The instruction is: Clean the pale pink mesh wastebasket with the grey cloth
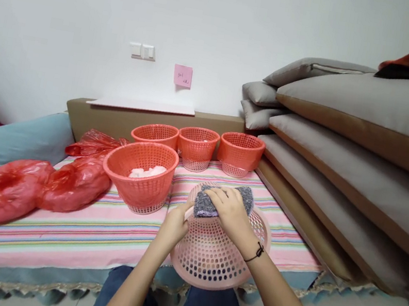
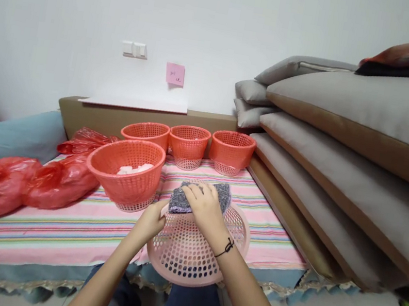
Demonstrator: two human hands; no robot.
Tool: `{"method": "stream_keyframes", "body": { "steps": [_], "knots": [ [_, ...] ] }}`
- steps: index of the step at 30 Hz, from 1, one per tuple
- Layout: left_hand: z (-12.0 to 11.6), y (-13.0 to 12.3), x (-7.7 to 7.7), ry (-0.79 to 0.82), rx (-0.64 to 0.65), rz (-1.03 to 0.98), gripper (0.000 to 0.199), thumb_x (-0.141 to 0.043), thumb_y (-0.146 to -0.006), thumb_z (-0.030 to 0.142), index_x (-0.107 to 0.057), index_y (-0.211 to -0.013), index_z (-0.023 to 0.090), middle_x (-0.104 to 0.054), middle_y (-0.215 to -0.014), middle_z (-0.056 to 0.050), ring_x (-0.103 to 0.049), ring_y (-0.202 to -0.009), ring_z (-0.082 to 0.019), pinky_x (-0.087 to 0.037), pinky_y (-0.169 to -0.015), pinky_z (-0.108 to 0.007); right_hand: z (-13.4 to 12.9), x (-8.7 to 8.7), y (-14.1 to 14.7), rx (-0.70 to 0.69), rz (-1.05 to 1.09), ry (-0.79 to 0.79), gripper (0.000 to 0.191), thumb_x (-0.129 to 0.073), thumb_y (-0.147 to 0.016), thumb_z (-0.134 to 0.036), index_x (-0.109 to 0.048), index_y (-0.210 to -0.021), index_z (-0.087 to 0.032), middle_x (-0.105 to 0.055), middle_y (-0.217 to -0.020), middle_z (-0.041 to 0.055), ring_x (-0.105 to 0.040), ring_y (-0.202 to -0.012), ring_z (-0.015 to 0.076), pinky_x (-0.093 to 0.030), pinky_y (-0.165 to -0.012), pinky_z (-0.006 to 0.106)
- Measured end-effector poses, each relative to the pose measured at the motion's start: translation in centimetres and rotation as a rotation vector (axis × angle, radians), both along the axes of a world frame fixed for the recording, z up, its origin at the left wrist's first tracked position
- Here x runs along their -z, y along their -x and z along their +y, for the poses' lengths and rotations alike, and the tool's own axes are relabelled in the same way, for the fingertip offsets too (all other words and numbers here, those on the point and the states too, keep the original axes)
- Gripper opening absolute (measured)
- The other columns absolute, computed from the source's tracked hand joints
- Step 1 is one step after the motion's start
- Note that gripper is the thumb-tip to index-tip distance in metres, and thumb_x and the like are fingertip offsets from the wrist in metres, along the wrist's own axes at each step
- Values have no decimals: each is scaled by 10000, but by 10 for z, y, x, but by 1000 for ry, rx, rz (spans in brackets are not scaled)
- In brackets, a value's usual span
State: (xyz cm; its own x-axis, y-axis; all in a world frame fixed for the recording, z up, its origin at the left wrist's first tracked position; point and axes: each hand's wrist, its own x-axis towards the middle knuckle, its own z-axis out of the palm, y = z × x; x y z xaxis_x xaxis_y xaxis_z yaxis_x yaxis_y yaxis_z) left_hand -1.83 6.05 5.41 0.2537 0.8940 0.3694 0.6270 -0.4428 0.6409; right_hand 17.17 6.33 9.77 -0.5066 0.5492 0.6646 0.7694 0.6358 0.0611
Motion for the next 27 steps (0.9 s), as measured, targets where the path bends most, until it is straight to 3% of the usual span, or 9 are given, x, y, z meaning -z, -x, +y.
{"method": "stream_keyframes", "body": {
  "steps": [5, 13, 18, 20, 23, 27],
  "knots": [
    [-5, -1, 19, -14, -69, -58, 743, -405, -627, -62, -605, -1307, 162, -630, -1343, -68, -552, -1282, -195, -378, -1129, -360, -9, 15, -14, 56, 122, -5, 457, -406, -876, -55, -540, -1295, -176, -627, -1253, 96, -496, -1125, 257, -356, -1005, 430],
    [-8, -5, 21, 0, -88, -118, 745, -389, -619, -67, -621, -1289, 163, -626, -1345, -57, -544, -1297, -195, -364, -1148, -379, -20, 47, -46, 364, 459, -15, 528, -433, -803, -100, -486, -1322, -178, -608, -1229, 121, -521, -1124, 284, -400, -978, 445],
    [-14, 12, 35, 12, -144, -227, 682, -390, -647, -19, -639, -1257, 160, -670, -1282, -66, -582, -1250, -225, -427, -1088, -428, -30, 100, -63, 554, 829, 119, 537, -434, -797, -195, -467, -1331, -148, -580, -1235, 173, -528, -1156, 324, -427, -952, 471],
    [-17, 17, 40, 20, -159, -253, 675, -394, -643, -5, -645, -1246, 166, -689, -1250, -59, -586, -1242, -231, -431, -1081, -434, -39, 127, -63, 629, 1036, 226, 534, -480, -836, -336, -462, -1331, -139, -577, -1250, 192, -540, -1161, 346, -432, -947, 477],
    [-19, 18, 41, 29, -181, -290, 656, -408, -637, 14, -659, -1224, 165, -705, -1214, -63, -598, -1221, -245, -427, -1083, -441, -56, 165, -54, 724, 1305, 399, 675, -530, -825, -553, -457, -1328, -108, -595, -1228, 224, -565, -1152, 371, -439, -950, 487],
    [-20, 16, 40, 33, -196, -363, 626, -429, -637, 35, -667, -1198, 178, -709, -1203, -56, -602, -1209, -252, -424, -1086, -448, -72, 201, -36, 694, 1448, 424, 797, -517, -803, -637, -420, -1361, -76, -542, -1322, 245, -526, -1239, 356, -405, -1031, 479]
  ]
}}
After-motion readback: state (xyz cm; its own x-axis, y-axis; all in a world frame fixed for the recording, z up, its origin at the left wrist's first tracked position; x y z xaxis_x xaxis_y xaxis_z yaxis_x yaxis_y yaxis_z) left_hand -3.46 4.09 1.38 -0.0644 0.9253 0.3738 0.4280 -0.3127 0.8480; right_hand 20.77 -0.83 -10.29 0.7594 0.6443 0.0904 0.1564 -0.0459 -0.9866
